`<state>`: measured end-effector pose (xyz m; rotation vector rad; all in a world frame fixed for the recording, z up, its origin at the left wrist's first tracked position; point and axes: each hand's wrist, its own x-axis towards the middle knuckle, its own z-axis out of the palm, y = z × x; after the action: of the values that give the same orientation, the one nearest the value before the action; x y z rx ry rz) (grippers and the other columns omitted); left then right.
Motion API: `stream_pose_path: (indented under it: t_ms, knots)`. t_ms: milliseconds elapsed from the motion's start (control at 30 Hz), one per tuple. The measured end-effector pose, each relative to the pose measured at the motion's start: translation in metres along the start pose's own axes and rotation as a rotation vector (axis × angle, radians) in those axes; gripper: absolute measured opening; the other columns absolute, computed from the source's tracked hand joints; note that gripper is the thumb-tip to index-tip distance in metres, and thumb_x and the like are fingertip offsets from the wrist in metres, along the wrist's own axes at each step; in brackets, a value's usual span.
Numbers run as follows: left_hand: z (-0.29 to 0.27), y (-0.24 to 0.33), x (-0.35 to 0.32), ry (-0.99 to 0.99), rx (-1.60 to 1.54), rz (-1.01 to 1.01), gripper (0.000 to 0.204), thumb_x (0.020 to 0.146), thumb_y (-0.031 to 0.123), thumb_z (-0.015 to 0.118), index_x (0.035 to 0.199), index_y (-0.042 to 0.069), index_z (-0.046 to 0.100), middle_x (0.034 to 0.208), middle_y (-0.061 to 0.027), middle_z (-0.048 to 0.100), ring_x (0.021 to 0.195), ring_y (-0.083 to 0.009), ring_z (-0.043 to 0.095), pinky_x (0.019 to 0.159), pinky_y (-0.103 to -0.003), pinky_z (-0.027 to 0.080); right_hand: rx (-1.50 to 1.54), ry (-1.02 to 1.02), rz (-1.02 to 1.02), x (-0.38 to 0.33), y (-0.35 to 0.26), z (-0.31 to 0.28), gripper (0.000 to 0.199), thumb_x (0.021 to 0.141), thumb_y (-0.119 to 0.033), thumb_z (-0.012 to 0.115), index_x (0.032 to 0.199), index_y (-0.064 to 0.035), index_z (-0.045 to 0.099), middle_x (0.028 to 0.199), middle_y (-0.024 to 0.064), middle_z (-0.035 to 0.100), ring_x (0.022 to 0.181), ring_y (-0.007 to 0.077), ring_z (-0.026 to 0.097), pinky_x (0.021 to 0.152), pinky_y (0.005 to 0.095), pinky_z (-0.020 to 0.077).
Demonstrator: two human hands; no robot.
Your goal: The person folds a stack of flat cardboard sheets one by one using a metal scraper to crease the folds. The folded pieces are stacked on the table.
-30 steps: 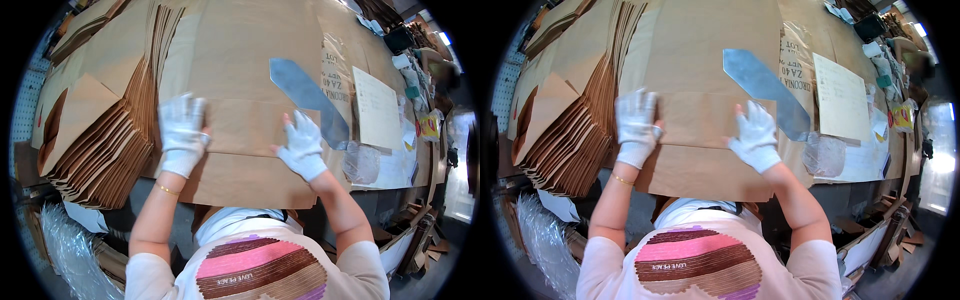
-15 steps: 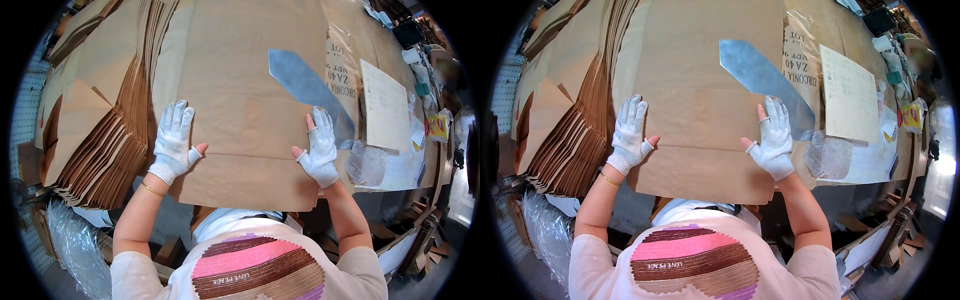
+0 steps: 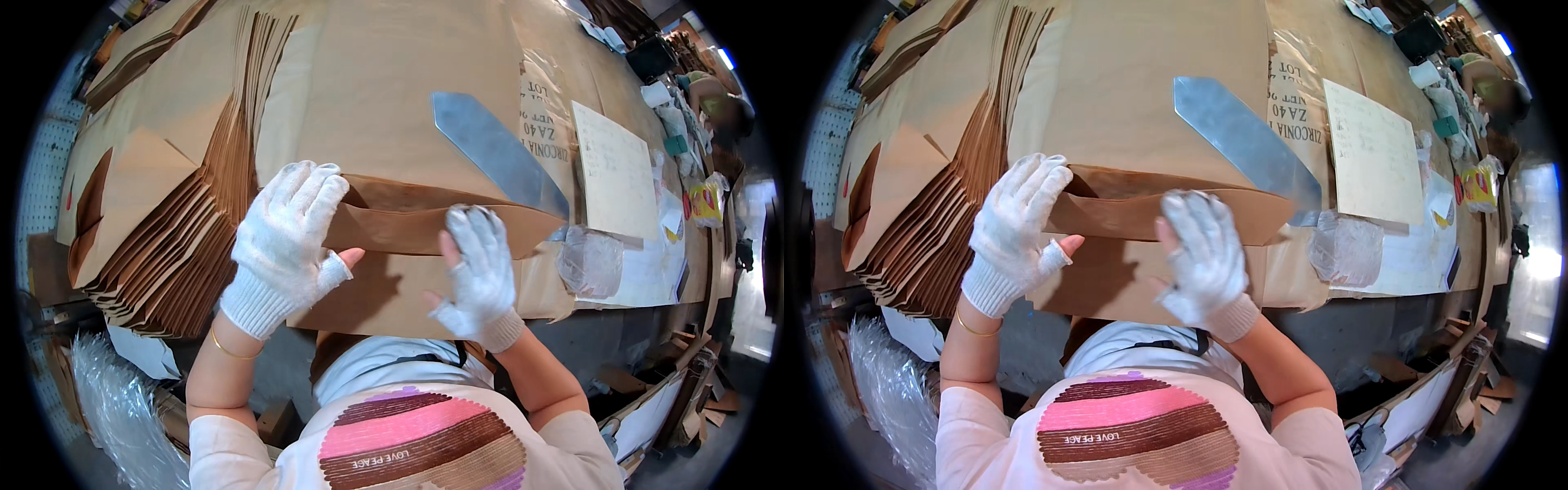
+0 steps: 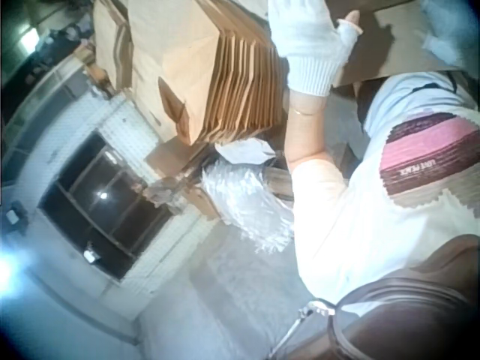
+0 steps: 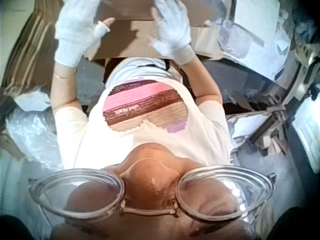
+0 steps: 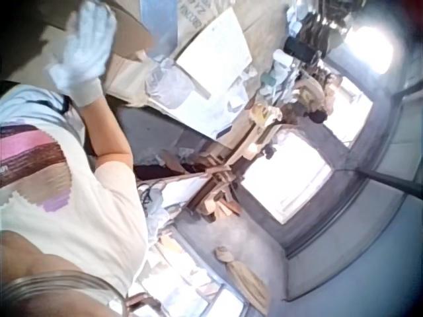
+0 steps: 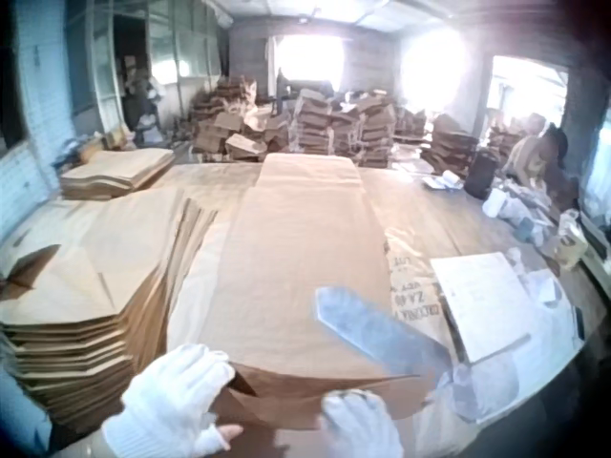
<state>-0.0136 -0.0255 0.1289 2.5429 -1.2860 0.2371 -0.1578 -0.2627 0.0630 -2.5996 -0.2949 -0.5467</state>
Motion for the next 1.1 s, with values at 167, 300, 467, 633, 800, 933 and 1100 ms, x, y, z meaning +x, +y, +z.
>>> stream_pose_path:
  t_ms: [167, 300, 467, 633, 800, 933, 1100]
  knots:
    - [-0.008, 0.0, 0.009, -0.019, -0.106, -0.003, 0.051, 0.087, 0.041, 0.071, 0.118, 0.0, 0.067, 0.125, -0.0186, 0.067, 0.118, -0.0419, 0.062, 0.102, -0.049, 0.05, -0.075, 0.047, -0.107, 0.058, -0.016, 0.009, 0.064, 0.065, -0.018, 0.084, 0.121, 0.0041, 0.062, 0.146, 0.0249, 0.052, 0.138, 0.0445, 0.046, 0.117, 0.0608, 0.0339]
    - [0.001, -0.007, 0.067, -0.474, 0.054, -0.338, 0.027, 0.086, 0.029, 0.071, 0.092, 0.003, 0.074, 0.111, -0.0148, 0.07, 0.107, -0.0348, 0.064, 0.093, -0.046, 0.051, 0.07, 0.15, -0.217, 0.028, -0.033, 0.018, 0.026, 0.073, -0.009, 0.077, 0.098, -0.0029, 0.069, 0.119, 0.0128, 0.068, 0.108, 0.0356, 0.067, 0.101, 0.0534, 0.0528]
    - [0.076, -0.004, 0.055, 0.036, 0.554, -0.01, 0.008, 0.084, 0.011, 0.071, 0.086, 0.004, 0.07, 0.086, -0.011, 0.062, 0.096, -0.0261, 0.059, 0.09, -0.048, 0.049, 0.306, 0.026, -0.141, 0.005, -0.043, -0.011, 0.035, 0.091, -0.033, 0.067, 0.105, -0.0011, 0.07, 0.119, 0.0151, 0.069, 0.107, 0.0344, 0.067, 0.103, 0.0455, 0.0519]
    - [0.051, 0.055, -0.021, -0.369, 0.321, 0.109, 0.009, 0.082, 0.014, 0.067, 0.081, 0.005, 0.066, 0.083, -0.0147, 0.061, 0.087, -0.0345, 0.06, 0.08, -0.047, 0.05, 1.279, 0.469, 0.778, -0.107, 0.073, 0.012, 0.089, 0.103, -0.071, 0.03, 0.142, 0.0053, 0.054, 0.151, 0.0184, 0.053, 0.138, 0.0295, 0.051, 0.12, 0.0428, 0.0359]
    - [0.11, 0.077, -0.089, -0.621, -0.253, -0.059, 0.036, 0.094, 0.028, 0.065, 0.12, 0.004, 0.071, 0.116, -0.0205, 0.071, 0.105, -0.0363, 0.069, 0.09, -0.046, 0.056, 1.292, 0.44, 0.574, -0.112, 0.084, 0.035, 0.088, 0.105, -0.068, 0.033, 0.141, 0.0092, 0.055, 0.154, 0.0207, 0.05, 0.142, 0.0293, 0.048, 0.12, 0.0422, 0.0361]
    - [0.15, 0.089, -0.042, -0.391, -0.394, 0.326, 0.044, 0.094, 0.029, 0.066, 0.132, 0.007, 0.065, 0.126, -0.0155, 0.068, 0.108, -0.0315, 0.068, 0.093, -0.043, 0.055, 1.286, 0.394, 0.55, -0.105, 0.089, 0.026, 0.091, 0.104, -0.07, 0.034, 0.146, 0.0087, 0.051, 0.157, 0.0201, 0.047, 0.144, 0.0308, 0.045, 0.123, 0.0442, 0.031]
    - [0.195, 0.104, 0.03, -0.495, -0.497, 0.446, 0.053, 0.09, 0.033, 0.069, 0.138, 0.013, 0.06, 0.142, -0.0109, 0.06, 0.131, -0.0341, 0.055, 0.113, -0.042, 0.043, 1.351, 0.296, 0.497, -0.09, 0.109, 0.025, 0.088, 0.104, -0.067, 0.042, 0.148, 0.0086, 0.048, 0.156, 0.0201, 0.047, 0.145, 0.0315, 0.044, 0.124, 0.0449, 0.0284]
